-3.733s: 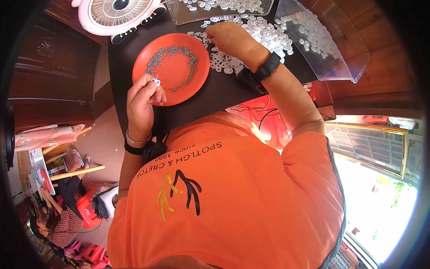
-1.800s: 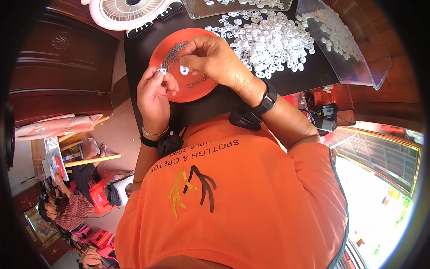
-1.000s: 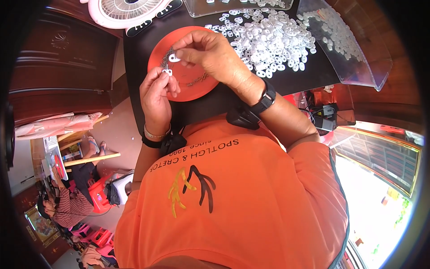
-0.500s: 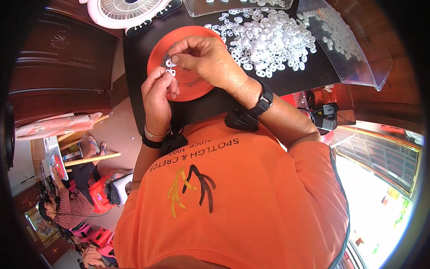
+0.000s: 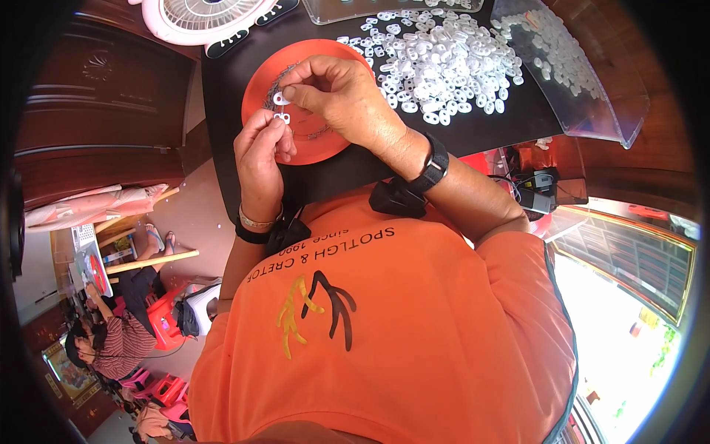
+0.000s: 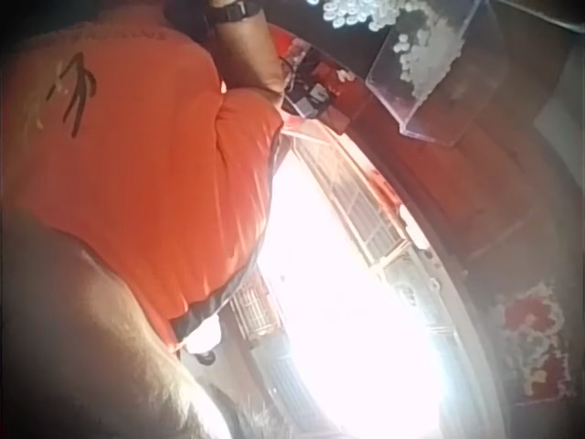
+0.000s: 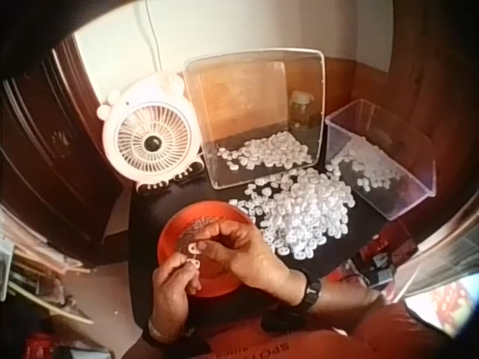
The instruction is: Assembling small white plastic components by inserting metal pins into them.
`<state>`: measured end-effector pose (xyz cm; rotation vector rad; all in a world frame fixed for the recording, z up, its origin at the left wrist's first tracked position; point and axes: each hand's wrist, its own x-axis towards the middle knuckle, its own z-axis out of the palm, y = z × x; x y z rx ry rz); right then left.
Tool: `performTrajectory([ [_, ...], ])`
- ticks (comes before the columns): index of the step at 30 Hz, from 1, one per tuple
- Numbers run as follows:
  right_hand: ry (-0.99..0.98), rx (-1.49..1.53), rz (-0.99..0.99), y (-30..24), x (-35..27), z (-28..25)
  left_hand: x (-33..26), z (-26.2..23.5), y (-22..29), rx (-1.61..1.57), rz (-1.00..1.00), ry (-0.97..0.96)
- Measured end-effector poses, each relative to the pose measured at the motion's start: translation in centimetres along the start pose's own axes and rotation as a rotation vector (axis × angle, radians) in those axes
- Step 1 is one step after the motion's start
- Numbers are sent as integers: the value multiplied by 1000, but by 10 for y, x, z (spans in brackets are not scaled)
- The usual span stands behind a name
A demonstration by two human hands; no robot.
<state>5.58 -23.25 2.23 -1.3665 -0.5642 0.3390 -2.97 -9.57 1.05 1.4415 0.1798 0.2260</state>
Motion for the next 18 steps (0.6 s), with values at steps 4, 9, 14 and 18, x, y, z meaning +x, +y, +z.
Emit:
performTrajectory([
  [4, 4, 15, 36, 3, 0, 1, 0, 1, 1, 45, -4, 9],
  [9, -5, 68, 17, 6, -1, 3, 0, -2, -4, 4, 3, 7],
  [14, -46, -1, -15, 0, -3, 6, 0, -1, -2, -17, 12, 5],
  [18, -105, -36, 113, -2, -6, 6, 0, 1, 0, 24, 0, 31],
])
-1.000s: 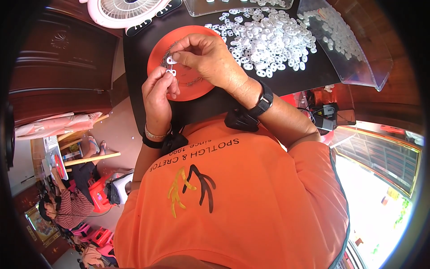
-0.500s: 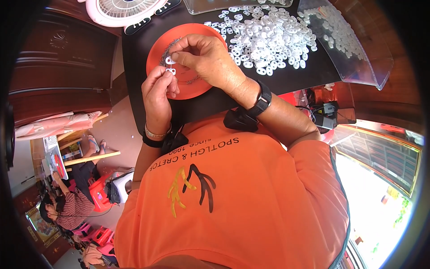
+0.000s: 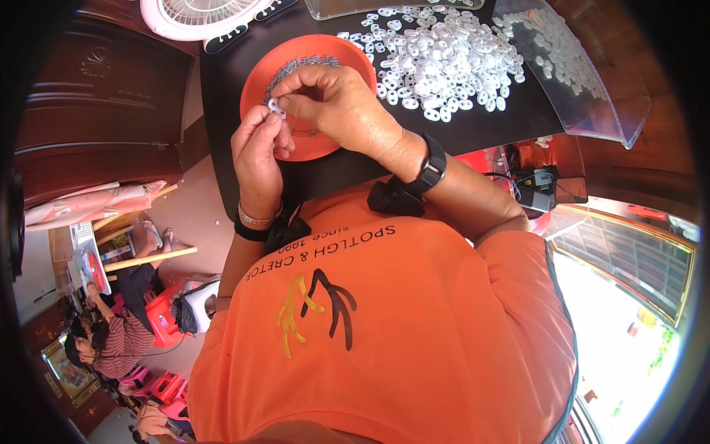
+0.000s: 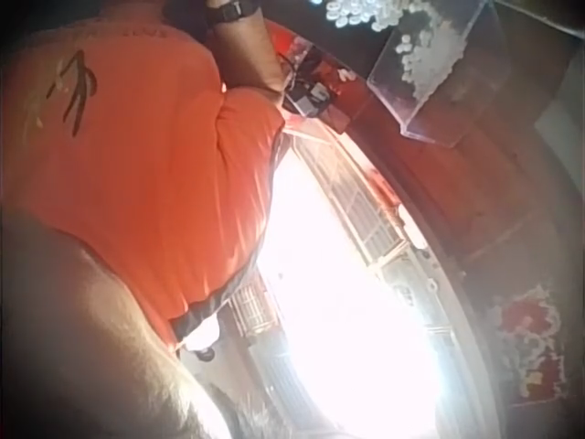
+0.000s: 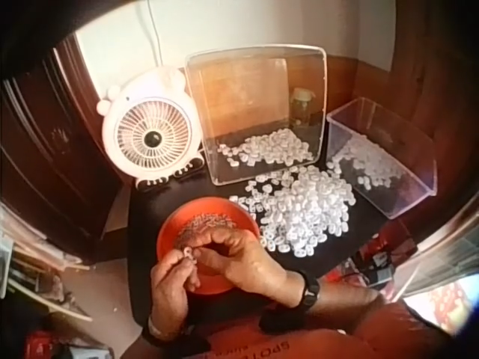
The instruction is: Assembling small white plastic components by inserting metal pins into them.
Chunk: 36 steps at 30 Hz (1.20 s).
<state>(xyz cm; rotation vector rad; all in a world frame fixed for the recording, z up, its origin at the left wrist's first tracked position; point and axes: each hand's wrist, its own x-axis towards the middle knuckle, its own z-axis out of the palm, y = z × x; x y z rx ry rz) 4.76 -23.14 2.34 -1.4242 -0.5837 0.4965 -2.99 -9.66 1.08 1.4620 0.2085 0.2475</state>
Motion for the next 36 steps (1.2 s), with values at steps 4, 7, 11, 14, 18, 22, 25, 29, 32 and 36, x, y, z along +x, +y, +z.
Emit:
performTrajectory([
  [4, -71, 80, -61, 4, -1, 0, 0, -2, -3, -53, 20, -7],
  [7, -151, 135, -71, 1, -1, -2, -2, -2, -3, -73, 21, 3],
  [11, -163, 137, -116, 1, -1, -1, -3, -2, -1, -102, 10, 17],
  [14, -155, 106, -178, 3, 0, 0, -2, -3, -2, -93, 20, -6],
  [18, -77, -101, -238, 5, -1, 1, -2, -2, -4, -57, -1, 21],
  [22, 43, -544, -569, 5, -1, 7, -4, -2, -4, -23, -7, 52],
  [25, 38, -610, -523, 3, -3, 10, -4, 1, -1, -97, 21, 129],
  [29, 40, -607, -567, 7, -3, 11, -3, -2, -5, -130, 89, 105],
  [32, 67, -550, -556, 7, -3, 11, -3, 0, -5, -97, 117, 116],
  [36, 57, -594, -596, 4, -4, 10, -5, 1, -4, -82, 127, 115],
])
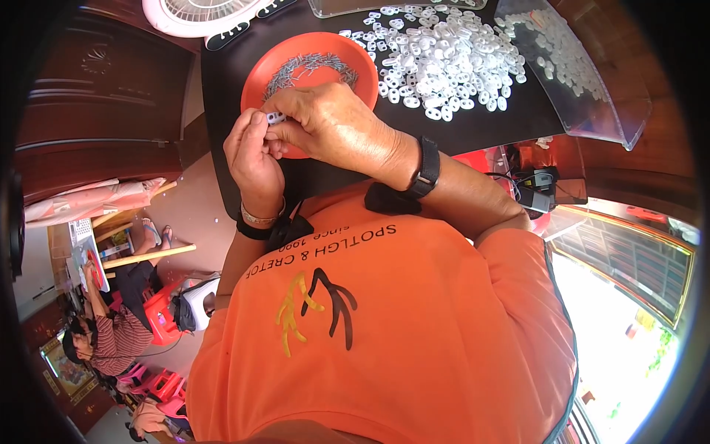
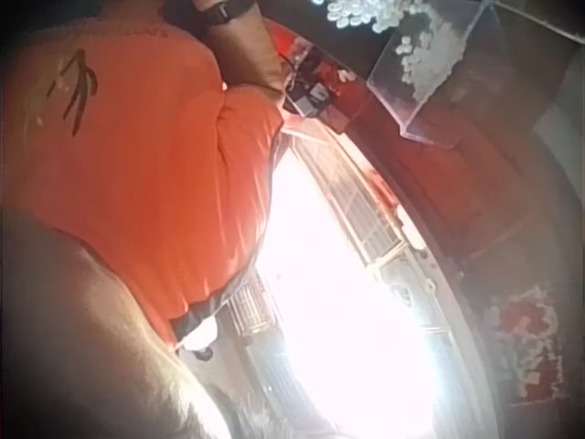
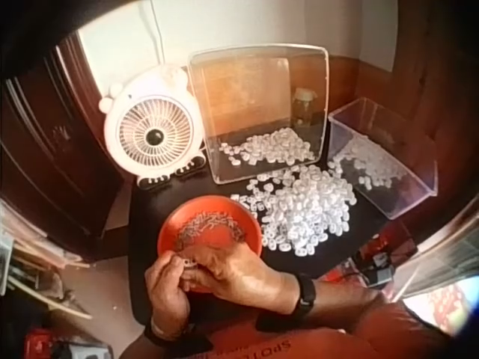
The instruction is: Assembling small white plastic components by inserting metal pins into them.
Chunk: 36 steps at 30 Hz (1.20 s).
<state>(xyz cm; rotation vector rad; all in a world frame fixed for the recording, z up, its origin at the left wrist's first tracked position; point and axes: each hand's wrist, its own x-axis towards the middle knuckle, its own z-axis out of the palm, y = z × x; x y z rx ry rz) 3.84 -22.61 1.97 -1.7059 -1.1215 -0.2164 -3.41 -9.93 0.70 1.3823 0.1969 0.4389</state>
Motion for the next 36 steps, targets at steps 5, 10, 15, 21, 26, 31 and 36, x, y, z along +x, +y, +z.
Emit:
performTrajectory([
  [5, -4, -59, -56, -4, 1, -6, -3, 6, 4, -24, 15, 14],
  [10, -17, -59, -78, -7, 1, -12, 0, 8, 3, -12, 41, -31],
  [15, 104, -59, -130, -9, 6, -39, 0, 16, 15, 26, 42, -53],
  [21, 627, -687, 306, -24, 47, -205, 11, -4, 16, 180, 99, -223],
  [26, 577, -1212, -80, 3, 48, -222, 6, -14, 0, 248, 38, -361],
  [31, -92, -560, 219, 68, 47, -158, 1, -19, -1, 382, 56, -372],
  [36, -399, -642, 292, 138, 66, -120, -4, -27, 0, 410, 60, -308],
])
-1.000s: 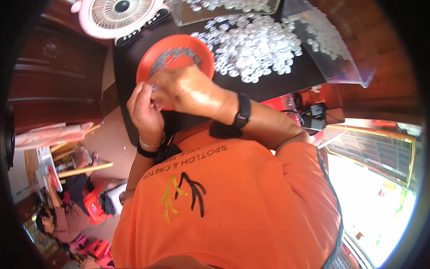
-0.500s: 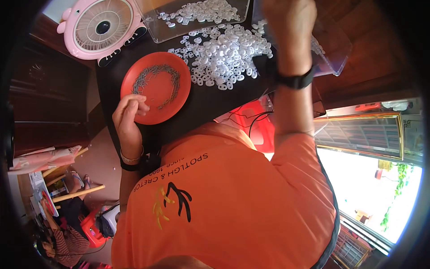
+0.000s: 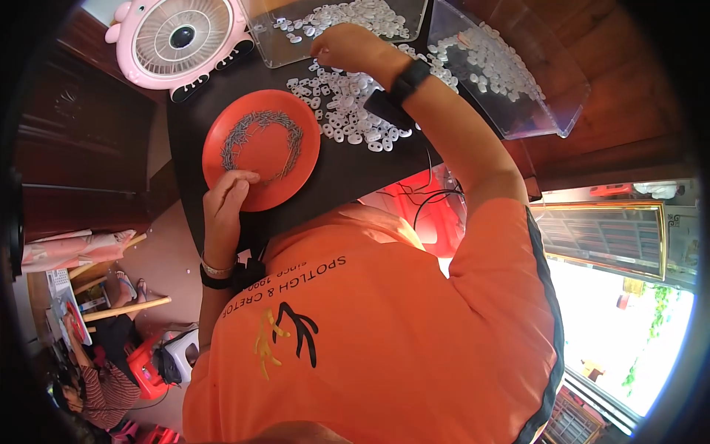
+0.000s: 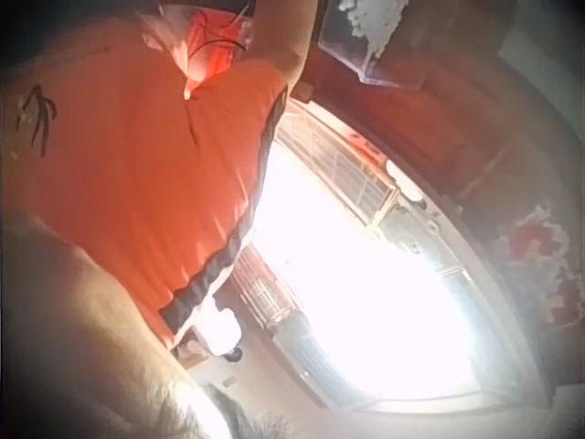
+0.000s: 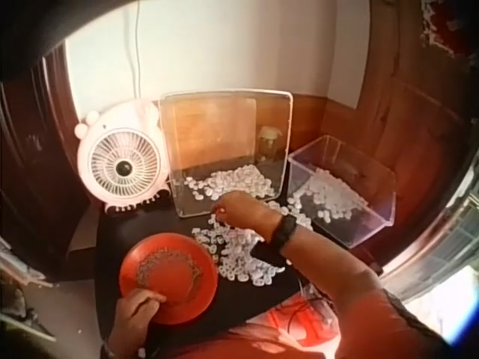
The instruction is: Assembling small white plastic components by inserting metal pins into them.
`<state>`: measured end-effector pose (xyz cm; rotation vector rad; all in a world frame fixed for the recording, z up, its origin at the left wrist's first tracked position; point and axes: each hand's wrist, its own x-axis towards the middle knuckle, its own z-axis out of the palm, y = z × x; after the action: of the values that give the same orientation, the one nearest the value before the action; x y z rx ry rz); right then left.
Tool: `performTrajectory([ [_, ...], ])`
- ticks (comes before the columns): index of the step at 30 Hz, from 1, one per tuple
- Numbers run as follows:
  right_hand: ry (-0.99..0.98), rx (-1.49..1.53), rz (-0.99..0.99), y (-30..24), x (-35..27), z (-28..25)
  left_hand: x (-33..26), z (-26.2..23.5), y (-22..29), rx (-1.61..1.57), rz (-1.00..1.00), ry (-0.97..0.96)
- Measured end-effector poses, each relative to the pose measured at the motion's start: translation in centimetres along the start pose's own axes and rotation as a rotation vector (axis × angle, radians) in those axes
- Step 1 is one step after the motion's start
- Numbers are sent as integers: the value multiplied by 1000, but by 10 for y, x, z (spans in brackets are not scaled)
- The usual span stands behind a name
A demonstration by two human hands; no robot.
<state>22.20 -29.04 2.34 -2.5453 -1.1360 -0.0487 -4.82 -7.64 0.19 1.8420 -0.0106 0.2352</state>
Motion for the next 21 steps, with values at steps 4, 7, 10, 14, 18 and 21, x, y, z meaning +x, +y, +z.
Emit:
performTrajectory([
  [4, -80, -126, -45, 0, 17, 20, -5, -6, -1, 23, -23, 53],
  [7, -117, -185, 2, -11, 19, 19, -8, -11, -7, 1, -17, 84],
  [10, -126, -256, -8, -10, 16, 19, -8, -14, -7, 3, -44, 124],
  [14, -166, -184, 2, -6, 13, 16, -7, -15, -10, -6, -53, 139],
  [18, -140, -188, -34, -3, 9, 16, -9, -12, -7, -27, -19, 134],
  [21, -77, -95, -63, -3, 6, 18, -9, -12, 0, -48, -22, 115],
])
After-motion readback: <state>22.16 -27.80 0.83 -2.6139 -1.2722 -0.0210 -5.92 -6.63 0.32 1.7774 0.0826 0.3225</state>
